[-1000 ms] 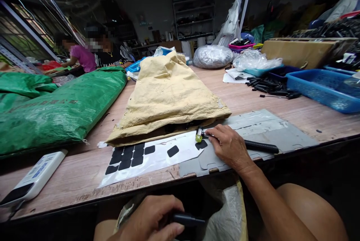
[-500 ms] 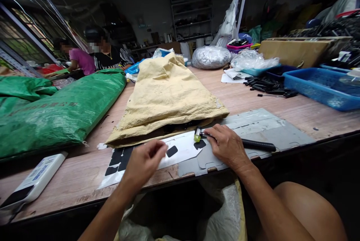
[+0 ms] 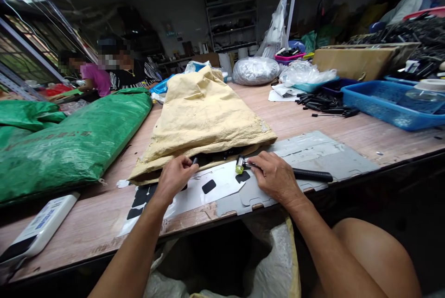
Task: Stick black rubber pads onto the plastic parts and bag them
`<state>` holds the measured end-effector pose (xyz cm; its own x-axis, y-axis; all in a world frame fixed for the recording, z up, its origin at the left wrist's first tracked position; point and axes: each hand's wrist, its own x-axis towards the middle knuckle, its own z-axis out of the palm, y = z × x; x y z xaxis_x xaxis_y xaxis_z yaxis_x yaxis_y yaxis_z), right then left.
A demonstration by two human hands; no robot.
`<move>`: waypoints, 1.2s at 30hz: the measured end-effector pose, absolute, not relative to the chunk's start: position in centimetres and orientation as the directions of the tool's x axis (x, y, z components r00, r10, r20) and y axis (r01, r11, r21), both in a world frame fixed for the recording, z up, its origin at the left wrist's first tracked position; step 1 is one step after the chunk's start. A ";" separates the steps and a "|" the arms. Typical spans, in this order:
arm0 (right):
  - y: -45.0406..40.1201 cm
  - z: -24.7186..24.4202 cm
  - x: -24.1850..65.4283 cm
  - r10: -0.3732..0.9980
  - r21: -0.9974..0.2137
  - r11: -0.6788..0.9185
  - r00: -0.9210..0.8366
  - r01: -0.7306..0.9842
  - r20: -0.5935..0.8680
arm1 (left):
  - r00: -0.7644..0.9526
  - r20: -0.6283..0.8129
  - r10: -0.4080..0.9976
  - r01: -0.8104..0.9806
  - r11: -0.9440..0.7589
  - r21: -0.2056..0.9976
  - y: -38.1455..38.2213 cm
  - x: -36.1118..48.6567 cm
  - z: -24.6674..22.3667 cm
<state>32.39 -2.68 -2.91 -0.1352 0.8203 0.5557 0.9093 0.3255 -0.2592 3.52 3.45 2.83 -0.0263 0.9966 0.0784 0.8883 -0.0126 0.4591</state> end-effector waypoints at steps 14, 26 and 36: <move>-2.8 -2.9 32.3 0.801 -0.224 0.320 -0.137 0.920 0.583 | 0.352 0.171 0.920 0.690 -0.379 0.616 -2.8 1.0 0.6; -3.0 -2.0 32.1 0.784 -0.143 0.337 -0.193 0.931 0.590 | 0.364 0.160 0.918 0.585 -0.358 0.728 -1.9 1.0 -0.2; -6.0 2.8 24.3 0.773 -0.538 0.561 -0.167 0.629 0.612 | 0.352 0.147 0.924 0.550 -0.332 0.766 -1.9 0.9 -0.5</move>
<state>24.30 -5.96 2.82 -0.1667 0.7733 0.6118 0.6295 0.5610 -0.5376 0.88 -1.89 -0.52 0.3522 0.9242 0.1474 0.5504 -0.3319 0.7661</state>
